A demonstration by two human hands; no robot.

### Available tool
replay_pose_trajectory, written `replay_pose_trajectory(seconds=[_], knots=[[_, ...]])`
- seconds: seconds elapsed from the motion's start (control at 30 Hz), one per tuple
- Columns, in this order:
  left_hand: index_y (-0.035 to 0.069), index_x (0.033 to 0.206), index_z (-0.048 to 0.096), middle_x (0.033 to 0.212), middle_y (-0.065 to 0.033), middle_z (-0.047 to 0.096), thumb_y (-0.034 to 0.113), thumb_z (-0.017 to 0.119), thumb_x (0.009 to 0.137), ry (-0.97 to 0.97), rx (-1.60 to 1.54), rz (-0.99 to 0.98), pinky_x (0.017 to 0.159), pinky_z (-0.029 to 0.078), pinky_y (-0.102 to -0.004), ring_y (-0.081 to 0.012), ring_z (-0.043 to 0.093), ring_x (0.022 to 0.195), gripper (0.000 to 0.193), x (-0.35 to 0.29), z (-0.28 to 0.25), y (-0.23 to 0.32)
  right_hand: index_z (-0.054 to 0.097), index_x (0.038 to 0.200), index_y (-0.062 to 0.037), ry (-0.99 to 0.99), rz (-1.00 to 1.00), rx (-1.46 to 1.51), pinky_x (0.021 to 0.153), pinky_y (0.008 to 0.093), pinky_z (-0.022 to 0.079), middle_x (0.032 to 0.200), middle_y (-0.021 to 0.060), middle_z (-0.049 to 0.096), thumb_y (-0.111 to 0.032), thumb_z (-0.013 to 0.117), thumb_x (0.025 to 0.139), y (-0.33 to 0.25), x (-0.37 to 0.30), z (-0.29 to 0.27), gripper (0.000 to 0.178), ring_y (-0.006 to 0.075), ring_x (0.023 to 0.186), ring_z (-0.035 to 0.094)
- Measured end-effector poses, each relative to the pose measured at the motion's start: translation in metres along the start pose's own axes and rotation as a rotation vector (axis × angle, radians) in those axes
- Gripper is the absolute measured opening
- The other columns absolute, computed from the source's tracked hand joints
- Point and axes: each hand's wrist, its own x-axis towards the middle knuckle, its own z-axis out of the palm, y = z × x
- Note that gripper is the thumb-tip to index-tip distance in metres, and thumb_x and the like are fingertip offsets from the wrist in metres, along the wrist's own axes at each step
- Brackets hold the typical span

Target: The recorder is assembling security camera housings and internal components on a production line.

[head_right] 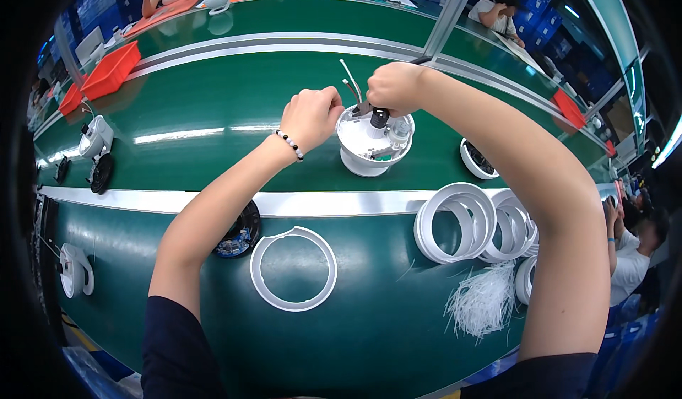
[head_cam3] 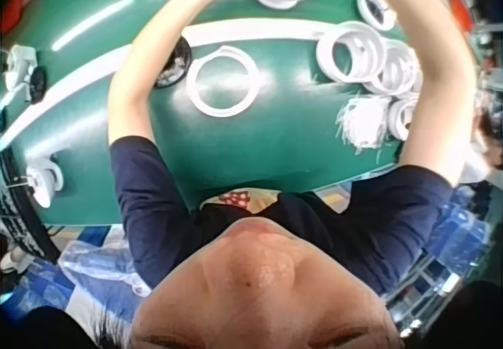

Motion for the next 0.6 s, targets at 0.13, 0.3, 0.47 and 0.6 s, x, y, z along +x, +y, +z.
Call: replay_pose_trajectory(seconds=[0.13,0.3,0.47,0.6], knots=[[0.005,0.073,0.057,0.067,-0.0134,0.06,0.011,0.057,0.074,-0.013,0.011,0.013,0.058,0.047,-0.0399,-0.0319,0.058,0.065,0.006,0.003,0.009,0.001,0.058,0.069,-0.0003,-0.008,0.022,-0.005,0.058,0.0341,0.049,0.062,0.0112,0.059,-0.014,0.066,0.058,-0.007,-0.012,0.005,0.019,0.0264,0.063,0.061],[0.005,0.074,0.057,0.067,-0.0131,0.06,0.01,0.057,0.073,0.0,0.03,0.047,0.057,0.046,-0.0402,-0.0324,0.058,0.065,0.005,0.006,0.014,0.006,0.058,0.069,-0.0002,-0.018,0.022,-0.011,0.058,0.0338,0.048,0.062,0.0113,0.059,-0.014,0.066,0.058,-0.008,-0.022,0.003,0.019,0.0265,0.064,0.06],[0.003,0.077,0.058,0.069,-0.0161,0.06,0.012,0.058,0.073,-0.018,0.028,0.03,0.059,0.049,-0.04,-0.0328,0.06,0.067,0.01,0.008,0.0,0.013,0.057,0.067,-0.0023,0.014,0.116,-0.024,0.059,0.0348,0.048,0.063,0.0112,0.059,-0.011,0.062,0.058,-0.001,-0.045,0.005,0.014,0.0277,0.063,0.059],[0.003,0.076,0.062,0.065,-0.0126,0.061,0.012,0.059,0.074,0.122,-0.279,0.173,0.053,0.048,-0.0311,-0.0235,0.061,0.055,0.009,-0.008,-0.009,0.032,0.053,0.077,-0.0041,0.331,0.373,0.063,0.063,0.039,0.047,0.072,0.0129,0.058,-0.008,0.058,0.06,0.018,-0.093,-0.022,0.019,0.0303,0.071,0.057]])
